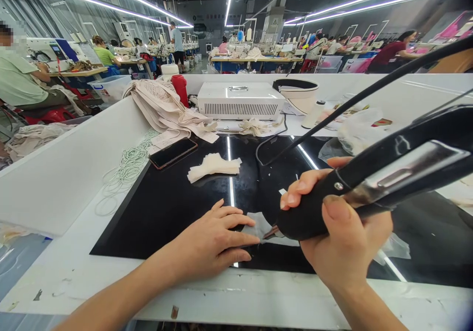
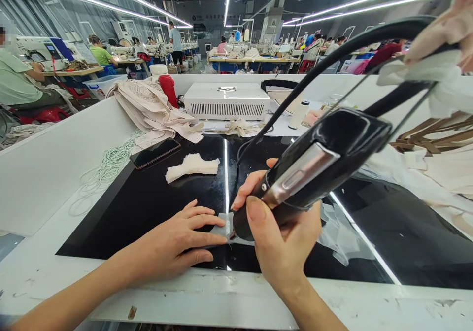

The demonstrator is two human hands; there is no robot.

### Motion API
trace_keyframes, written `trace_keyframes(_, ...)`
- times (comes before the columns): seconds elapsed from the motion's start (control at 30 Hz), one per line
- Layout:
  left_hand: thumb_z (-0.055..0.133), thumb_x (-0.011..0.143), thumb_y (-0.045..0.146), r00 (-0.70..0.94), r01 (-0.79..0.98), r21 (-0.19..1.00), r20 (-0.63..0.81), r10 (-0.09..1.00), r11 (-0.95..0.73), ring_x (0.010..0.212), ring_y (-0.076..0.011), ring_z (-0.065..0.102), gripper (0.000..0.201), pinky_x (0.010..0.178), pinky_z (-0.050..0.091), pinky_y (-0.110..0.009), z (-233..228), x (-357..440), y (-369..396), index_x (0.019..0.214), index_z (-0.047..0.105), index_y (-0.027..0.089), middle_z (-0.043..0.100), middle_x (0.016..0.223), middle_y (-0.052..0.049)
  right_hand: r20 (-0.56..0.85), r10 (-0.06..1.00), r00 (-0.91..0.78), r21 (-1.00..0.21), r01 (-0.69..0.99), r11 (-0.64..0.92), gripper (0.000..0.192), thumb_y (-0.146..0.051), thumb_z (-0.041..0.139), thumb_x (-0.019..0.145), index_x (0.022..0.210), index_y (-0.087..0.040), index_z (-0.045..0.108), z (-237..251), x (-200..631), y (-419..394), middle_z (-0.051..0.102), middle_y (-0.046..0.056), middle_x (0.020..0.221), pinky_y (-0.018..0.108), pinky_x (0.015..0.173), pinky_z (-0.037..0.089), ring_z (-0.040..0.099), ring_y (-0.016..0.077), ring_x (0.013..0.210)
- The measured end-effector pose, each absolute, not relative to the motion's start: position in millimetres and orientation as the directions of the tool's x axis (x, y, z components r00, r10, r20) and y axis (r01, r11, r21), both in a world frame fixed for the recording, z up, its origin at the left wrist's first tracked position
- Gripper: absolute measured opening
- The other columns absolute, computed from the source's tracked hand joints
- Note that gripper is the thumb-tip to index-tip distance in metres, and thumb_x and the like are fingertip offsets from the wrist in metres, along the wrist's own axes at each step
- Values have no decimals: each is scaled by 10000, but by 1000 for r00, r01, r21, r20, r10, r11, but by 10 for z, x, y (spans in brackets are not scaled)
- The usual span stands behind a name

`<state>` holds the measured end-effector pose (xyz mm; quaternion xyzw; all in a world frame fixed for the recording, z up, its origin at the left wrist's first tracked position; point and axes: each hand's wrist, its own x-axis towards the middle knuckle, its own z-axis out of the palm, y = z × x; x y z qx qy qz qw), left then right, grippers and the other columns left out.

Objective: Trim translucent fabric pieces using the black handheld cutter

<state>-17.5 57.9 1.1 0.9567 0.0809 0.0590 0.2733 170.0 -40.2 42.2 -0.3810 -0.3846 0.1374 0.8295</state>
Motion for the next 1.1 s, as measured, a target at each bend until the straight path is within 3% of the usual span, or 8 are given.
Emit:
trace_keyframes(0.3,688,1132,382,985,120,518,47,168,-847,1528,-379,552,320,1333,263,-811,44,-181,525,1432,784,323,664,1616,-59,539,553,636,-761,84,644,445,-443,950,893,1210,-287,680,367,1671,-380,736,-37,812,335,510,561,664,184,580)
trace_keyframes(0.63,718,1114,378,986,118,513,44,163,-850,1520,-387,554,309,1326,279,-811,64,-160,556,1410,797,333,682,1595,-54,557,569,605,-751,75,656,418,-404,946,918,1218,-268,690,337,1713,-453,754,-33,833,321,563,564,680,171,627)
trace_keyframes(1.1,749,1097,369,983,103,520,80,168,-848,1522,-365,565,308,1354,286,-742,50,-166,572,1399,804,357,700,1576,-61,554,582,595,-757,68,650,398,-392,939,923,1221,-272,703,342,1721,-501,756,-26,855,336,589,585,687,174,643)
